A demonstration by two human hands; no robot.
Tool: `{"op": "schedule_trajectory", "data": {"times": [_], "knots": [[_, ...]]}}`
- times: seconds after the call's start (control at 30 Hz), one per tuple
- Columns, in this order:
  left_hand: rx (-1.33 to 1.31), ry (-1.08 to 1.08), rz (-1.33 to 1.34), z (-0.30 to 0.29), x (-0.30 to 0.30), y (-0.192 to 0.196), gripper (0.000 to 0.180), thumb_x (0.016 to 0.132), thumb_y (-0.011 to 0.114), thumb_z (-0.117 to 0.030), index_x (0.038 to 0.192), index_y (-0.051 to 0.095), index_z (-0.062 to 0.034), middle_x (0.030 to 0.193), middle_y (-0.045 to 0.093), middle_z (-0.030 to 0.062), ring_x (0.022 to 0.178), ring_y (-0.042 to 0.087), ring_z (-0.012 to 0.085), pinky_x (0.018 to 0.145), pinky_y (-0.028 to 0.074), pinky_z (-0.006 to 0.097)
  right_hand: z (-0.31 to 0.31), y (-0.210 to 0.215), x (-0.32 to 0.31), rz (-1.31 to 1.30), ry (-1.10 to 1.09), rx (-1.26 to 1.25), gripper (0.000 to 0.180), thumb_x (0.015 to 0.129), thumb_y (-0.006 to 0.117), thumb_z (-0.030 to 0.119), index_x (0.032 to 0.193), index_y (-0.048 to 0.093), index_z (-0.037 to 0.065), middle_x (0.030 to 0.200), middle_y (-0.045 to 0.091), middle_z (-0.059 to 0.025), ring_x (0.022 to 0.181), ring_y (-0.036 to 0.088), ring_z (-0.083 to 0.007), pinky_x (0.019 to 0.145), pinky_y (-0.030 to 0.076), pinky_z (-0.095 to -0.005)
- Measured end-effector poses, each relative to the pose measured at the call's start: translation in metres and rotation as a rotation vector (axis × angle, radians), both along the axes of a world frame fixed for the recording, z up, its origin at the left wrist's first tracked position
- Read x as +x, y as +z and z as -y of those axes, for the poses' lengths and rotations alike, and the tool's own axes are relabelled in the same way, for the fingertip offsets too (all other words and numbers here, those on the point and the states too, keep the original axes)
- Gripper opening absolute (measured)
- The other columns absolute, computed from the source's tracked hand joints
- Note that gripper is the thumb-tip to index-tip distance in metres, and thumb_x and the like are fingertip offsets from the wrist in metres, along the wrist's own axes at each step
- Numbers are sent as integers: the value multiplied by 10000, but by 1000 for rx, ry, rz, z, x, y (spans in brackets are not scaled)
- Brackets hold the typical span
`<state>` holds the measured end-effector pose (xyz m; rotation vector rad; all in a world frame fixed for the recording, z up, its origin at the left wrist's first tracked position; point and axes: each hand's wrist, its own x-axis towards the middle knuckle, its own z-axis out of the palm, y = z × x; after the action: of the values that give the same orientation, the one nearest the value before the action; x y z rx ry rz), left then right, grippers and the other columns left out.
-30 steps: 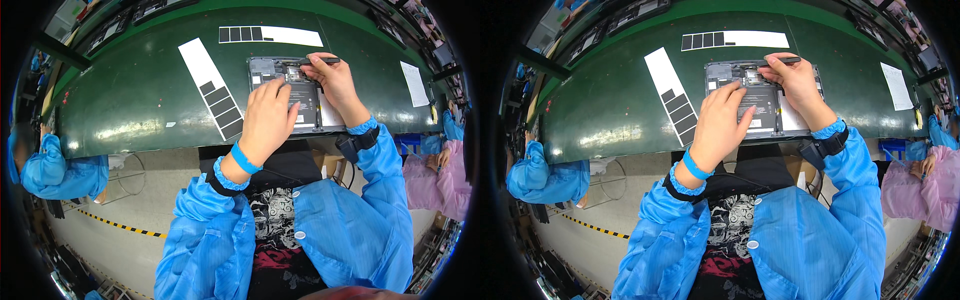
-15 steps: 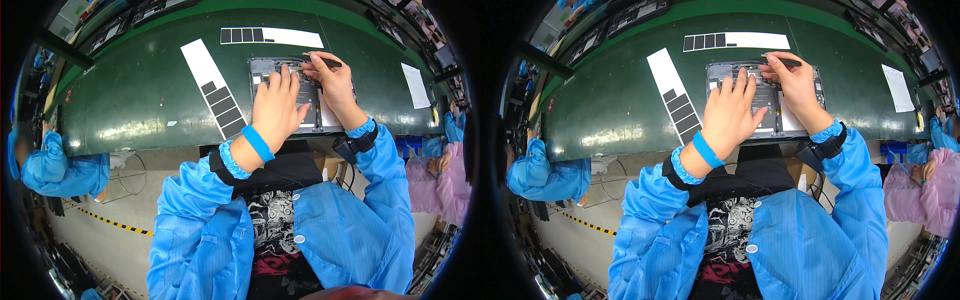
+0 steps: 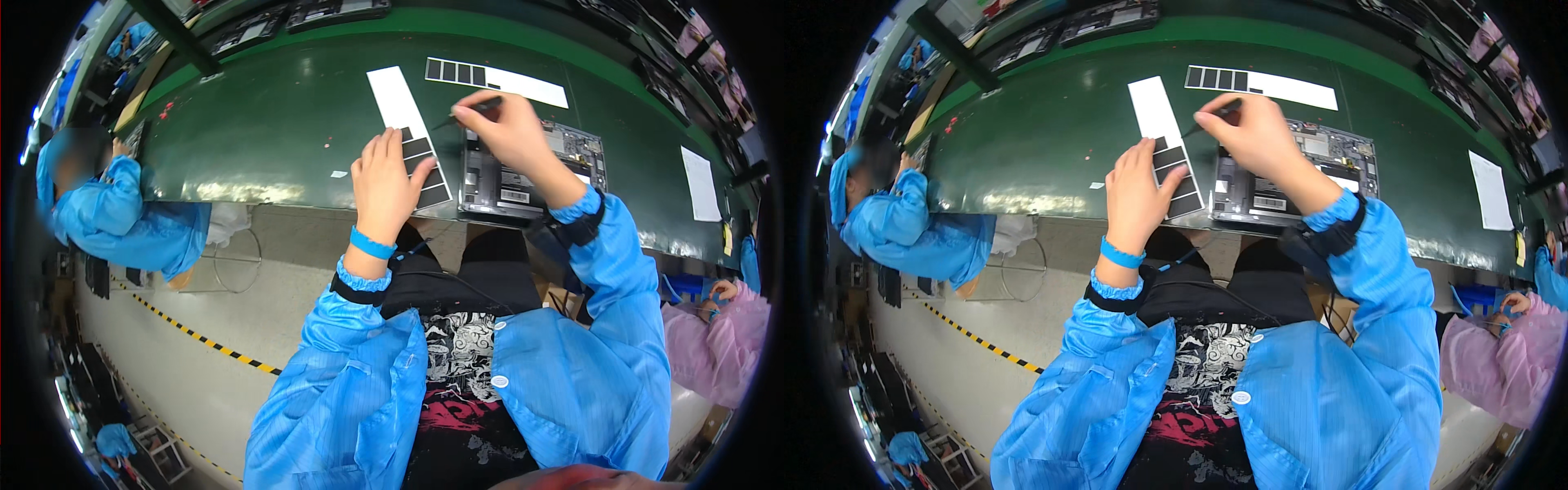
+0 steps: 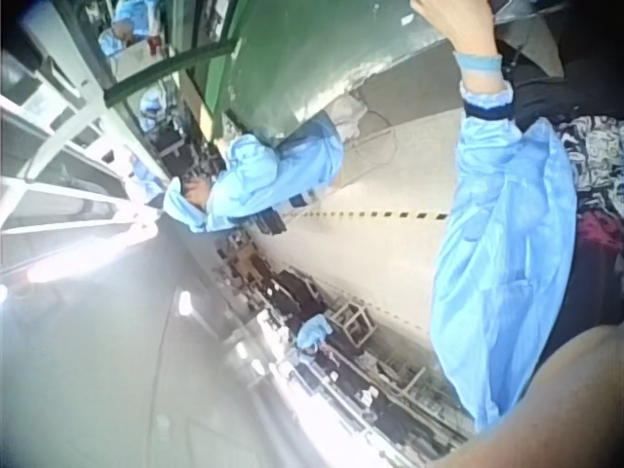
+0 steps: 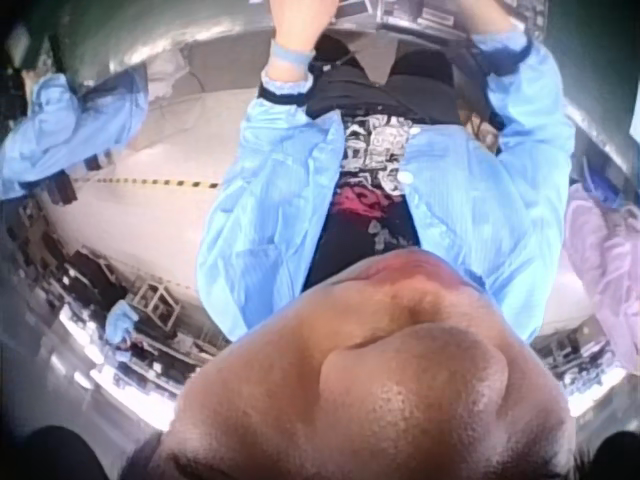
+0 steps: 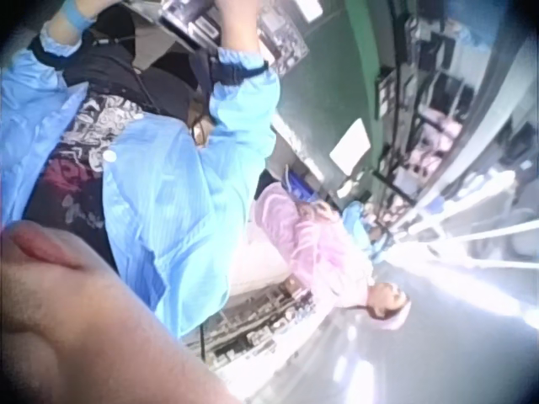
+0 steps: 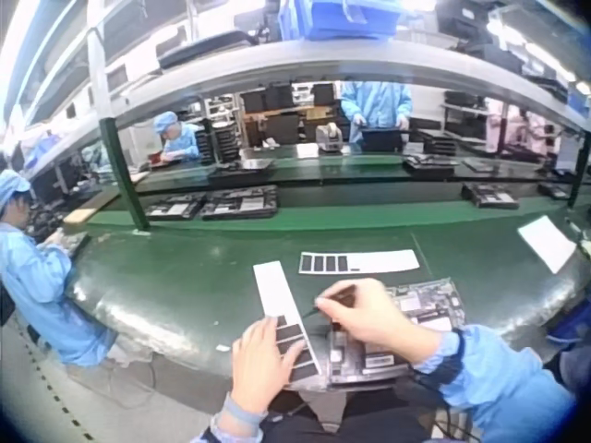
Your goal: Applying labels and adjusting components on an electronic motherboard/frame.
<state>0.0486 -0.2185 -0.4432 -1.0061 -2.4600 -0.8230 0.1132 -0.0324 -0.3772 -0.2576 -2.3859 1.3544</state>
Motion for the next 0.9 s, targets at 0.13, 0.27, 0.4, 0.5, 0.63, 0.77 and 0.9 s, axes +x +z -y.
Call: {"op": "schedule_trajectory", "data": {"times": [0.13, 0.27, 0.4, 0.5, 0.63, 0.77, 0.9], "knots": [[-144, 17, -42, -1, 6, -5, 681, 801, 625, -497, 1260, 515, -6, 1317, 516, 147, 1253, 439, 301, 982, 339, 448, 13, -16, -39, -34, 35, 133, 246, 811, 651, 217, 918, 692, 0, 728, 669, -156, 664, 652, -238, 642, 506, -319], [-139, 19, -25, 1, 7, -5, 703, 774, 653, -488, 1264, 514, -3, 1326, 509, 137, 1254, 435, 296, 986, 334, 441, 12, -27, -46, 57, -27, 139, 241, 833, 650, 192, 916, 674, -33, 768, 692, -127, 711, 675, -178, 667, 517, -285], [-143, 27, -39, 1, 6, -5, 710, 764, 659, -488, 1259, 515, 1, 1323, 510, 134, 1249, 437, 290, 986, 334, 439, 11, -30, -48, 39, -24, 77, 256, 825, 655, 200, 905, 675, -42, 756, 695, -129, 702, 681, -174, 661, 521, -277], [-150, 21, -43, 0, 5, -5, 713, 769, 652, -490, 1261, 512, 6, 1324, 507, 136, 1250, 435, 289, 989, 332, 437, 12, -36, -48, 9, -48, 46, 244, 777, 675, 235, 865, 714, 11, 754, 689, -154, 711, 683, -258, 683, 523, -325], [-163, 31, -84, 0, 4, -9, 699, 804, 611, -501, 1265, 510, 13, 1331, 499, 138, 1258, 427, 293, 1006, 324, 432, 14, -36, -48, -13, -44, 26, 227, 785, 664, 206, 868, 709, -1, 757, 693, -152, 721, 691, -231, 678, 526, -310], [-184, 24, -41, 0, 4, -10, 666, 839, 579, -492, 1267, 514, 15, 1334, 497, 140, 1264, 421, 302, 1024, 320, 430, 7, -45, -50, -76, 1, -305, 194, 811, 653, 129, 881, 682, -50, 776, 696, -136, 759, 697, -170, 671, 530, -266], [-193, -5, -25, -5, 4, -3, 641, 834, 606, -459, 1268, 515, 5, 1341, 490, 143, 1267, 418, 316, 1023, 332, 438, -8, -20, -26, -197, 7, -568, 215, 844, 671, 109, 957, 647, -73, 874, 670, -134, 796, 680, -210, 763, 531, -286]]}}
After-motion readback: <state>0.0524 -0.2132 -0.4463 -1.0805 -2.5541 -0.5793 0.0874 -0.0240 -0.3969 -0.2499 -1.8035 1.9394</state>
